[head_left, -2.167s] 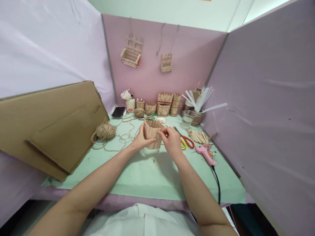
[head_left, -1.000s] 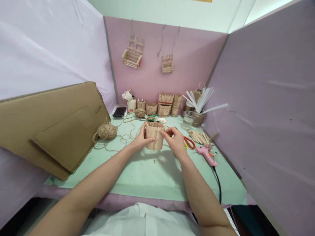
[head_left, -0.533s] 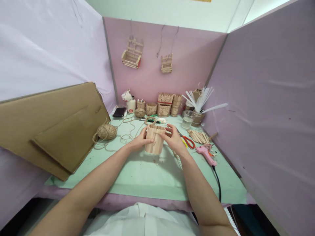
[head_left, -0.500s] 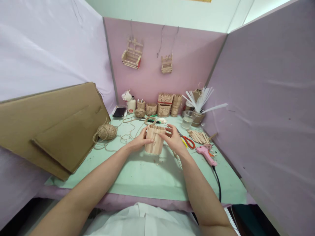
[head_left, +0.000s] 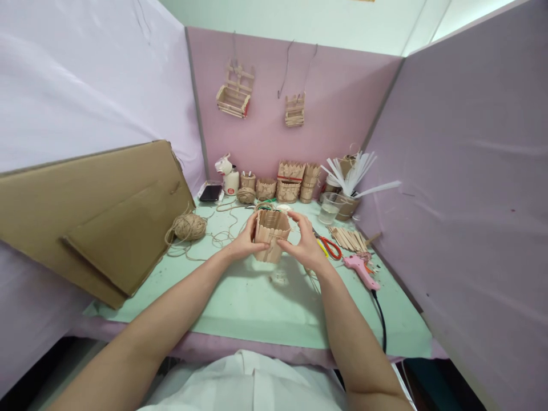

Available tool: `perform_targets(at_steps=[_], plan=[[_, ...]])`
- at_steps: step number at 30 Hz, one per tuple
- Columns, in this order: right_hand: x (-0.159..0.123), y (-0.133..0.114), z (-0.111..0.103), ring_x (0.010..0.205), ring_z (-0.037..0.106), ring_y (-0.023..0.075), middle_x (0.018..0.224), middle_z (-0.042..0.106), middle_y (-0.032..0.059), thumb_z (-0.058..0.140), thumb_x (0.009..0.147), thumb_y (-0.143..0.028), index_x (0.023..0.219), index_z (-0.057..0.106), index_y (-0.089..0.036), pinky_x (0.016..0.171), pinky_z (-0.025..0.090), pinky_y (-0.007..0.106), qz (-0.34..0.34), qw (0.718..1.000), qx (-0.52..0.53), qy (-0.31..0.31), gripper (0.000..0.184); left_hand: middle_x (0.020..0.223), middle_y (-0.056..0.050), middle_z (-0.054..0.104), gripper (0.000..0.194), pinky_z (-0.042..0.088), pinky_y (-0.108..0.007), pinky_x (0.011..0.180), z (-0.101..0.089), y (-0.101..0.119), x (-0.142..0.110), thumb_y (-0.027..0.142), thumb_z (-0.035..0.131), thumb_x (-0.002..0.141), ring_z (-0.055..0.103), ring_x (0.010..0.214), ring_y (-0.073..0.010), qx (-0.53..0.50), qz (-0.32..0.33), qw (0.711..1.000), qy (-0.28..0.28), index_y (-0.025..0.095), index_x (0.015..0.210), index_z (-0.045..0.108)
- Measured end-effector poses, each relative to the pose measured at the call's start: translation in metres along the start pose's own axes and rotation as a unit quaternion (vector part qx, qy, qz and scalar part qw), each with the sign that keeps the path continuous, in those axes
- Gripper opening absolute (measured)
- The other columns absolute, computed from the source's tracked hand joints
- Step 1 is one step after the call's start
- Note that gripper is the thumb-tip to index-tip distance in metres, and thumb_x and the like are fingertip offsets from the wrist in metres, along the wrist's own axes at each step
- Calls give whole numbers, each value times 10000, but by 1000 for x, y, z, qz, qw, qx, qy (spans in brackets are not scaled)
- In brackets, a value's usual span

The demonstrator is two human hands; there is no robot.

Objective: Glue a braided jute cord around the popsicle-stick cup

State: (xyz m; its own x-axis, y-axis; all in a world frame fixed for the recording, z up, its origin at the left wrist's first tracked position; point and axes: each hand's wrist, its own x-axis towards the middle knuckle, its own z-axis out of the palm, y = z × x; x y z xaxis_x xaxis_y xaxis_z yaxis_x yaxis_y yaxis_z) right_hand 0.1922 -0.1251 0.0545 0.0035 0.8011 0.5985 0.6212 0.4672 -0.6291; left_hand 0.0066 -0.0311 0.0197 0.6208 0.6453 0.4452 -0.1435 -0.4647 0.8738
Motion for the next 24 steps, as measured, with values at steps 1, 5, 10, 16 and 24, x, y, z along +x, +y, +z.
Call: perform_targets(at_steps=[1,5,10,16,24], plan=[[0,-1,-3,1234,416,252,1306,475,94,663,711,-286,1281,402,-238,1042,344,454,-21,999,-21,-22,629,1491,-159,253,1059,262,-488,1118,-1,-3,0,344,784,598,274,1376,-332,18,4,1000,3,218,1436,149],[-2,-5,-8,1147,454,263,1198,572,76,637,744,-260,1276,418,-240,1004,344,465,-52,992,-83,-73,576,1500,-161,208,1083,227,-492,1132,-2,-10,0,307,780,590,245,1389,-321,67,12,998,-6,219,1442,119],[-4,-11,-8,1122,467,255,1105,632,40,625,766,-261,1265,423,-258,1091,169,527,-79,983,-134,-103,539,1476,-141,266,1042,256,-480,1123,-4,-10,-2,293,761,601,279,1374,-312,101,-18,994,-49,216,1441,149],[-2,-10,-5,1077,491,243,1024,660,24,596,789,-252,1258,419,-242,1102,122,530,-81,977,-147,-130,502,1473,-137,286,1082,267,-463,1122,-13,-7,-3,359,785,585,292,1369,-313,134,-56,987,-76,215,1451,151],[4,-12,-2,1063,484,238,1000,654,22,577,769,-207,1258,415,-235,1098,127,520,-86,973,-162,-142,515,1438,-150,324,788,229,-499,1120,-15,22,-3,501,669,710,281,1359,-297,265,105,958,45,215,1365,335]])
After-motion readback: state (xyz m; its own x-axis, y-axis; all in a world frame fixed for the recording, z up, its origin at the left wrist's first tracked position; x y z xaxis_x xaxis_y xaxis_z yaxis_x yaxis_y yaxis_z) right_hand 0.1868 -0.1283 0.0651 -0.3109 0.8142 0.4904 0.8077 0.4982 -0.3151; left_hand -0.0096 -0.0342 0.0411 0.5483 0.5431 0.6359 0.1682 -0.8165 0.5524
